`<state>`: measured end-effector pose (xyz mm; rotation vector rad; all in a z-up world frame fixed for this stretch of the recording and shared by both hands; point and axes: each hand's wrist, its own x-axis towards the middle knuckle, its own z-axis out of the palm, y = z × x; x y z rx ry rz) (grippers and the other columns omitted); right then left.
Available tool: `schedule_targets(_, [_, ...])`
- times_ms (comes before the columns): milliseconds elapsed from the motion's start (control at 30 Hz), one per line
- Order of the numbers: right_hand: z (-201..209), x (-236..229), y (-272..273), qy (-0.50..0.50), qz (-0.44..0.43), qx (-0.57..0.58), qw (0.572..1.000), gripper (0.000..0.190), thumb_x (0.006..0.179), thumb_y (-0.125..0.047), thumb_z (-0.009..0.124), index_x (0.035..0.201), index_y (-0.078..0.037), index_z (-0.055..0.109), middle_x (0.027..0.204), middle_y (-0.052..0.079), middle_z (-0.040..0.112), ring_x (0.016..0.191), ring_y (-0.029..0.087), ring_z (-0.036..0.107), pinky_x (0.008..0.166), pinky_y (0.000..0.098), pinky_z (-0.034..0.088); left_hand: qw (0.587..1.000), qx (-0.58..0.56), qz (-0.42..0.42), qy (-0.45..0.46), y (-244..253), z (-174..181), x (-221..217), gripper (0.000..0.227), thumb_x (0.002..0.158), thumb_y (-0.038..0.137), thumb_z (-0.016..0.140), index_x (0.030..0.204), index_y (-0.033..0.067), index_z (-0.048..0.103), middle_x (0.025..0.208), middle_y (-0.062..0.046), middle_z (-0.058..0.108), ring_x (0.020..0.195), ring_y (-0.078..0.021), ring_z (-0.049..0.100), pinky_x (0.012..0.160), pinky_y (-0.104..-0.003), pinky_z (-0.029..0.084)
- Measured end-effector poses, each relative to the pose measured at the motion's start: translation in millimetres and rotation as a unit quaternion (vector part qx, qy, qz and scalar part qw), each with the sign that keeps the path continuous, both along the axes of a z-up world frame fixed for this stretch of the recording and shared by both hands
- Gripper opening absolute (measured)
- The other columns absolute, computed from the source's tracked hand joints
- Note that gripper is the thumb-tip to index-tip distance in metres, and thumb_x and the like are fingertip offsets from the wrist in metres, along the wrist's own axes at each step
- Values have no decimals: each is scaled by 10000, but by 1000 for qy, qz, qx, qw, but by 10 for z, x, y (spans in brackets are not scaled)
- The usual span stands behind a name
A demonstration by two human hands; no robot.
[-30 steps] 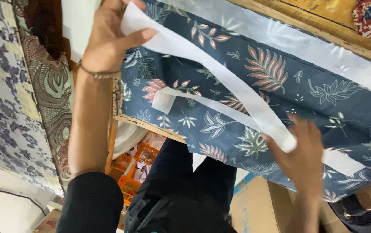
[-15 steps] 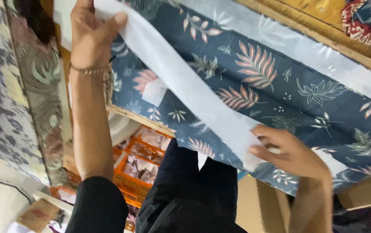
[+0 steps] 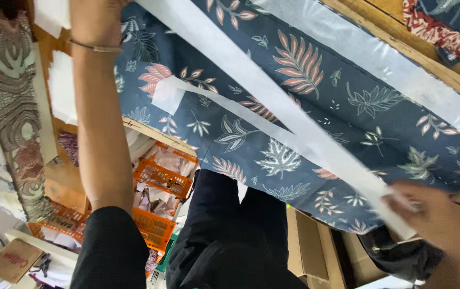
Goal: The person places white tissue paper onto a patterned fabric laid on a wooden table, folds the fabric around the tissue, and secures it with a ribbon. The person then handles a small patterned fabric piece.
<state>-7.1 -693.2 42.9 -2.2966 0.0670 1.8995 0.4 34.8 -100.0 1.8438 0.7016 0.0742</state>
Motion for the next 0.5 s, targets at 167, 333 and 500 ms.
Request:
schedule_targets(167, [-166, 80, -221, -85, 12, -50, 995, 317, 912, -195, 741, 1195, -54, 715, 938, 110, 773, 785, 219, 703, 717, 348, 583, 995, 39, -83, -33, -246, -10, 43, 76, 971, 12, 735, 897, -7, 734, 825, -29, 728, 737, -109, 660, 682, -288, 529])
schedule_targets(333, [-364, 107, -235, -169, -19, -57, 984, 276, 934, -148, 742, 1180, -40, 683, 958, 100, 736, 815, 205, 679, 738, 335, 568, 989, 58, -103, -88, -512, 197, 142, 240, 988, 98, 811, 845, -16, 656, 750, 9, 637, 676, -65, 623, 607, -237, 499])
schedule_targets(500, [-741, 142, -227, -278, -90, -34, 956, 241, 956, -101, 742, 1166, -25, 651, 977, 90, 699, 845, 191, 656, 760, 323, 552, 976, 199, -77, -51, -493, 93, 174, 278, 921, 170, 827, 781, -22, 683, 615, -52, 616, 542, -116, 590, 514, -290, 454])
